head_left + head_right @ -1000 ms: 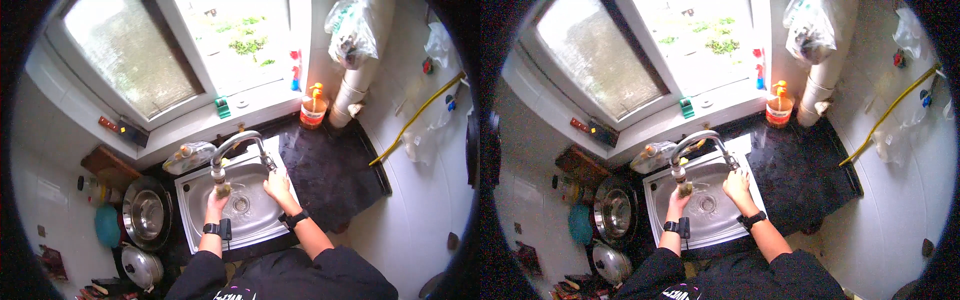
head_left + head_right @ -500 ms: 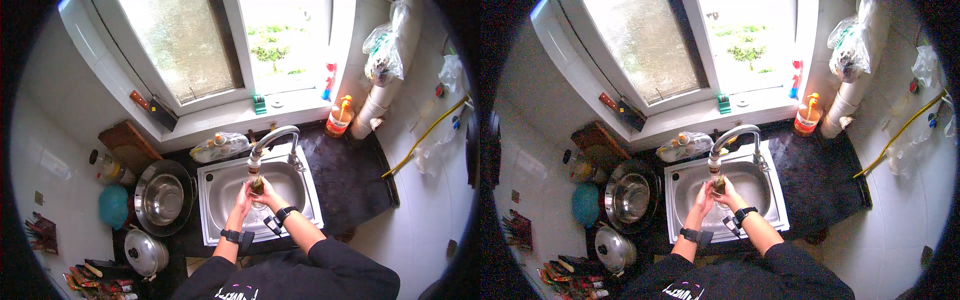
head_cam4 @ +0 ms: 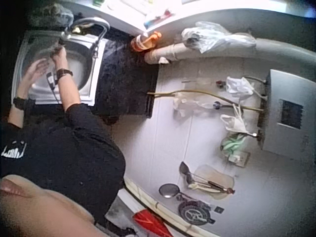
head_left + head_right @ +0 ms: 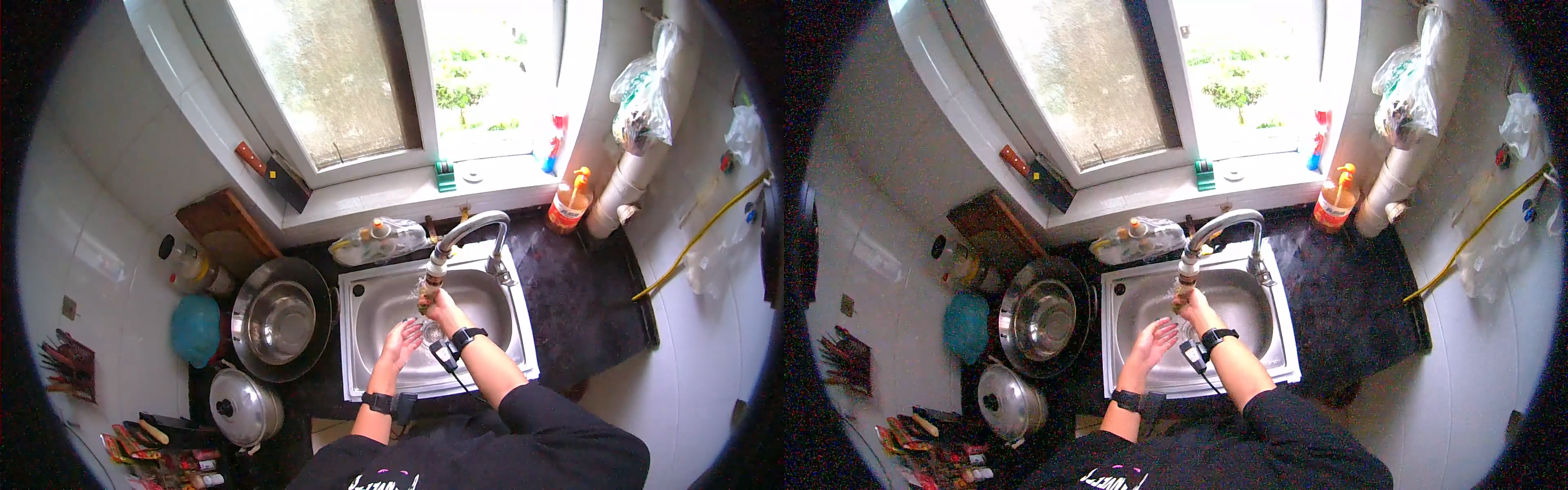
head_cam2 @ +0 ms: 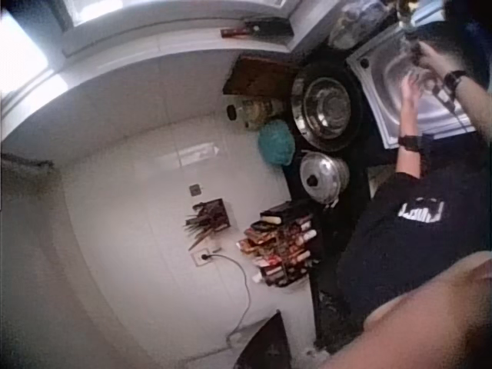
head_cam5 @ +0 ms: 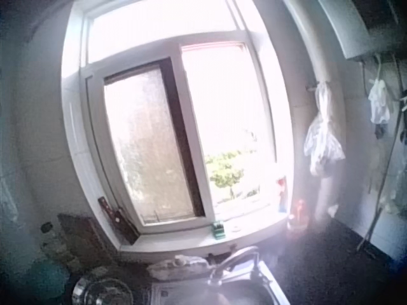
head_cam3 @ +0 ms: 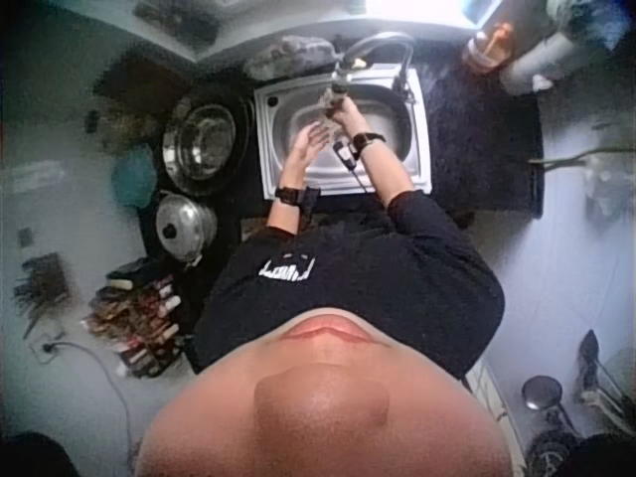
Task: Wiping down various surfaces including a table, window sills, and door handles with a damp cloth.
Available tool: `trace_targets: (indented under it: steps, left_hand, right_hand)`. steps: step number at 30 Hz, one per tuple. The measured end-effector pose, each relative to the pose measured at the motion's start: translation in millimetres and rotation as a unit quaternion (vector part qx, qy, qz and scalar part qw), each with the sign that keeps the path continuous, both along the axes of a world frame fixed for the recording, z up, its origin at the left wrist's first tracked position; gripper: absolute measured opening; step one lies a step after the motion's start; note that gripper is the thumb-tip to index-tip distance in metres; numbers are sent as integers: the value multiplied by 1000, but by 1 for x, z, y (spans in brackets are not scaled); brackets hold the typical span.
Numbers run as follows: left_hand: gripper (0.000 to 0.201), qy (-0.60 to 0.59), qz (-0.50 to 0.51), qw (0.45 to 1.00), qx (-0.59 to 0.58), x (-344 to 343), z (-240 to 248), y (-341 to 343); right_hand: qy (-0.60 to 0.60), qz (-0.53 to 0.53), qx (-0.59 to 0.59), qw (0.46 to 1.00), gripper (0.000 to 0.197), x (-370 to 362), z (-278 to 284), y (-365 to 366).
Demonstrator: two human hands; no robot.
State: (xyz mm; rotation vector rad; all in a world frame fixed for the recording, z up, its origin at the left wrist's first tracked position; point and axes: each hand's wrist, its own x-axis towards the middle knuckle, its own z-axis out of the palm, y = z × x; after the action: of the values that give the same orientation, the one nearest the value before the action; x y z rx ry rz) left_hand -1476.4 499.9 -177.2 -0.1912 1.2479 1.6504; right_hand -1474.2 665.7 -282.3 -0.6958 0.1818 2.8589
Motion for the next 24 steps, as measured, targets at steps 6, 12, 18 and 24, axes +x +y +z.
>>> trace_targets:
  steps: [6,12,18,24]
  left_hand:
    - [63,-82,-19,995,61,5,2,23]
    - [72,-239,47,956,161,-9,-18,73]
    - [30,-124,71,968,207,-36,-76,96]
    - [19,-106,75,975,179,-45,-89,105]
  right_hand:
    - [-156,-16,92,983,56,4,53,-14]
    - [-182,-7,246,952,85,34,73,-2]
    - [-197,1,387,901,64,64,90,2]
    - [-244,-41,338,908,52,107,109,6]
